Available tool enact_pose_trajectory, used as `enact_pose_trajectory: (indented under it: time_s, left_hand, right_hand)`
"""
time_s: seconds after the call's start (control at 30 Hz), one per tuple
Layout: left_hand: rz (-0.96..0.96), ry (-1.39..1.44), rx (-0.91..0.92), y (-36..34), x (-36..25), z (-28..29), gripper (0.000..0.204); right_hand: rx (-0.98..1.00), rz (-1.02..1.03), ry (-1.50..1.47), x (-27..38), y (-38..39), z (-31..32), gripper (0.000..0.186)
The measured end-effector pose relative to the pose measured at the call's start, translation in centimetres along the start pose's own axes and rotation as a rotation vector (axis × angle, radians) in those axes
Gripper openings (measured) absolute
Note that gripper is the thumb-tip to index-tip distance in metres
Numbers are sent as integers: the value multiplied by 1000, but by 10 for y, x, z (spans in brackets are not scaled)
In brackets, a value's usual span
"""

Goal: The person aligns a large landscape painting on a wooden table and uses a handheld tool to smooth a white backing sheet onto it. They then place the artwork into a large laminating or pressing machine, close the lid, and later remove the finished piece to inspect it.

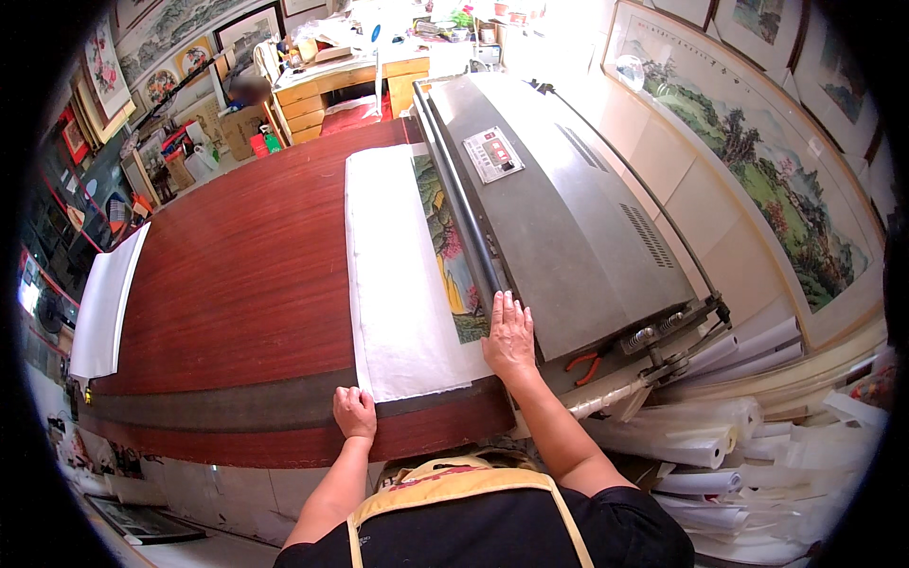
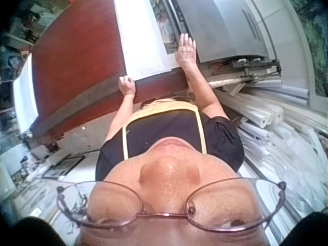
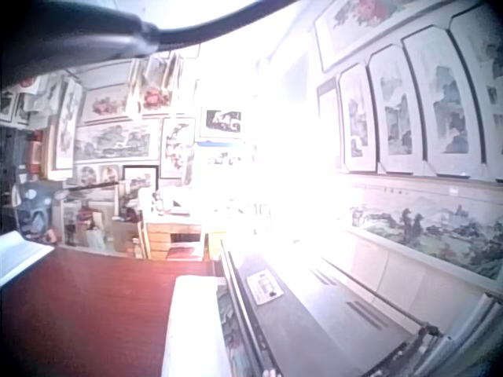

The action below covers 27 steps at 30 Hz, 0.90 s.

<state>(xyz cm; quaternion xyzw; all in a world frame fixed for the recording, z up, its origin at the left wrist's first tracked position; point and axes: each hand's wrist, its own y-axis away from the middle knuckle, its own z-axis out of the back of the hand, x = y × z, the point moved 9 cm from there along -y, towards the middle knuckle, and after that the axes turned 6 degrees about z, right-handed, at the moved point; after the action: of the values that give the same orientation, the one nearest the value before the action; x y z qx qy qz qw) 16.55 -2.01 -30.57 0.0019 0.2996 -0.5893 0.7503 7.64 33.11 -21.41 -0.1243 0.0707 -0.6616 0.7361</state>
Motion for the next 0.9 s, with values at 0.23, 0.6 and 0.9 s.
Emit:
enact_pose_trajectory:
  time_s: [0.23, 0.6, 0.9]
  left_hand:
    - [-8, -11, -10, 1, 1, 0, 21]
    - [-5, -11, -17, 1, -1, 0, 21]
    - [-10, -8, -4, 0, 1, -2, 21]
  right_hand:
    - [7, 1, -9, 1, 0, 1, 100]
    - [-7, 4, 14, -1, 0, -3, 101]
    - [-6, 9, -37, 0, 0, 1, 93]
